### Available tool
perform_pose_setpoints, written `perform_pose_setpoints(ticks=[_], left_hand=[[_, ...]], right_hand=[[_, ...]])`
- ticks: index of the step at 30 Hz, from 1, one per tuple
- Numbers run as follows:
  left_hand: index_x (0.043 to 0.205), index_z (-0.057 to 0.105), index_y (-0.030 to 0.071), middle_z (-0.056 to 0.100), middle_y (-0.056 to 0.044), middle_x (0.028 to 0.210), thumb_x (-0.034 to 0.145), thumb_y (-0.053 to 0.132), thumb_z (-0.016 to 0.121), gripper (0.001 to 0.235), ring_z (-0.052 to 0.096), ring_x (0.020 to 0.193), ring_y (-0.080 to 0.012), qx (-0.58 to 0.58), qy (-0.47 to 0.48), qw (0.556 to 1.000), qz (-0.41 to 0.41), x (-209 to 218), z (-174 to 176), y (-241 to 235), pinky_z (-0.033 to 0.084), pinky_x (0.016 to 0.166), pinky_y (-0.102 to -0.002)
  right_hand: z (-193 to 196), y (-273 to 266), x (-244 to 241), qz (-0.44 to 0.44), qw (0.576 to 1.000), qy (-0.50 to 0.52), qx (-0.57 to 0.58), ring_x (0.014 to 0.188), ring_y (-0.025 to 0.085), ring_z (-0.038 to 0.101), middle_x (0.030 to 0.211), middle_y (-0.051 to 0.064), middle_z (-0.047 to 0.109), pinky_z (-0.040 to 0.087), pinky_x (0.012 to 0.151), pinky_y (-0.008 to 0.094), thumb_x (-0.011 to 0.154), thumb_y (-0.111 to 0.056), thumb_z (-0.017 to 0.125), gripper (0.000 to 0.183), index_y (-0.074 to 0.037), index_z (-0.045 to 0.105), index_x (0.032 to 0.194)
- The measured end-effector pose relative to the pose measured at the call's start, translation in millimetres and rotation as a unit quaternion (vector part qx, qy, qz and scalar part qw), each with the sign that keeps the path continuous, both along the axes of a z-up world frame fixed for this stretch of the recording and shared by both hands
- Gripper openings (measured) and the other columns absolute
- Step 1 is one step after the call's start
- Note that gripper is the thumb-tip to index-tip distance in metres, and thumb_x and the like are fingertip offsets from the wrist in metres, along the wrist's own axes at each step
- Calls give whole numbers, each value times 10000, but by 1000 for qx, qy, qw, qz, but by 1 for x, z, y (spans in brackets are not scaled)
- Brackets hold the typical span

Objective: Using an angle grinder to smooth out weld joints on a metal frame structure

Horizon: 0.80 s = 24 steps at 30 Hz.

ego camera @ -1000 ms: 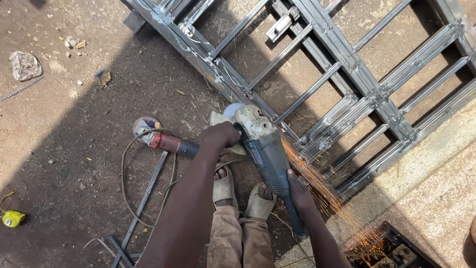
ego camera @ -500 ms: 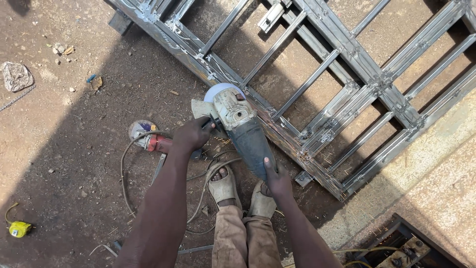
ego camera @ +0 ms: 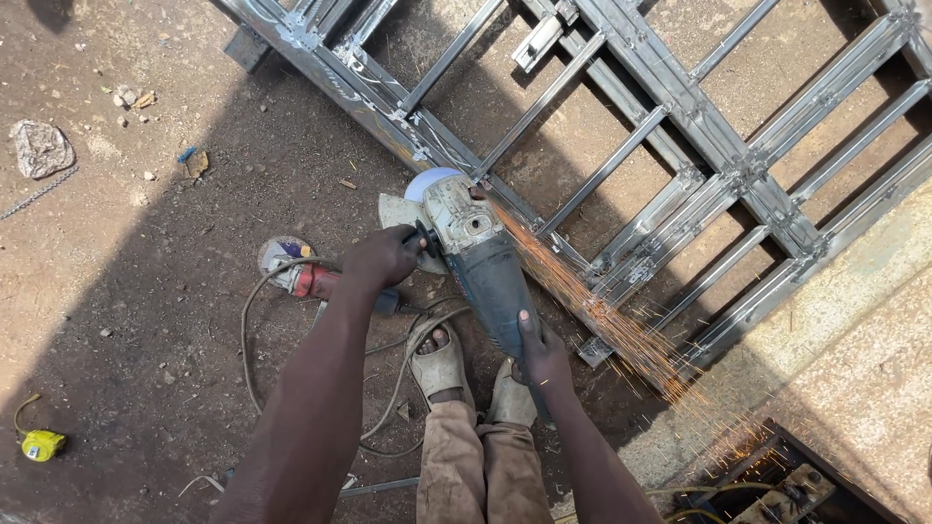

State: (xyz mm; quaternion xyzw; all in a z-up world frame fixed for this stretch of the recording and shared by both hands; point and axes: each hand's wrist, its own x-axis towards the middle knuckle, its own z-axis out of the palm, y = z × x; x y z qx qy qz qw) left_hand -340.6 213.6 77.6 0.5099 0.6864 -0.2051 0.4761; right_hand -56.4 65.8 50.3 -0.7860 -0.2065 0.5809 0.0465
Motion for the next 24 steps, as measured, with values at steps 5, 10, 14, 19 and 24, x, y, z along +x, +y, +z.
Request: perform_pose_setpoints(ticks=[5,10,14,19,24], left_hand=[[1505,543,293,618,-162,1450,1010,517,433,554,537,1380,-397,2,-17,1000,-6,-2,-21,2,417,1163,-533],[1460,594,258,639,-162,1428,1010,494,413,539,542,1387,-384,-20,-13,1000,-14,9,7,19,420,1170,-506],[1439,623,257,660,-167,1399,982,494,426,551,573,1358,-376,-18,18,999,-43,12,-2,46,442,1145,-513],[1391,659,150,696,-185,1320,923,500,520,600,612,1298,-382,13,86,993,-83,21,10,81,444,1105,-543],[1406,645,131,676,-181,1364,943,526,484,629,593,1330,-379,-22,66,995,-76,32,14,62,426,1121,-547]], right_hand=[[18,2,-2,22,999,-8,30,764,327,749,755,231,696,602,826,502,968,-684,534,710,-10,734,1062],[52,18,0,85,996,-6,0,1164,453,666,1083,298,733,474,1041,591,949,-778,445,854,-9,749,1162],[83,46,-15,75,997,12,-19,840,322,768,808,213,758,577,897,478,940,-791,441,831,-33,777,999],[127,74,-32,82,994,33,-65,1029,393,719,997,281,730,513,976,530,937,-838,319,966,9,755,1098],[117,53,-13,74,994,18,-72,949,339,735,921,216,756,555,931,472,902,-870,363,926,-53,786,1005]])
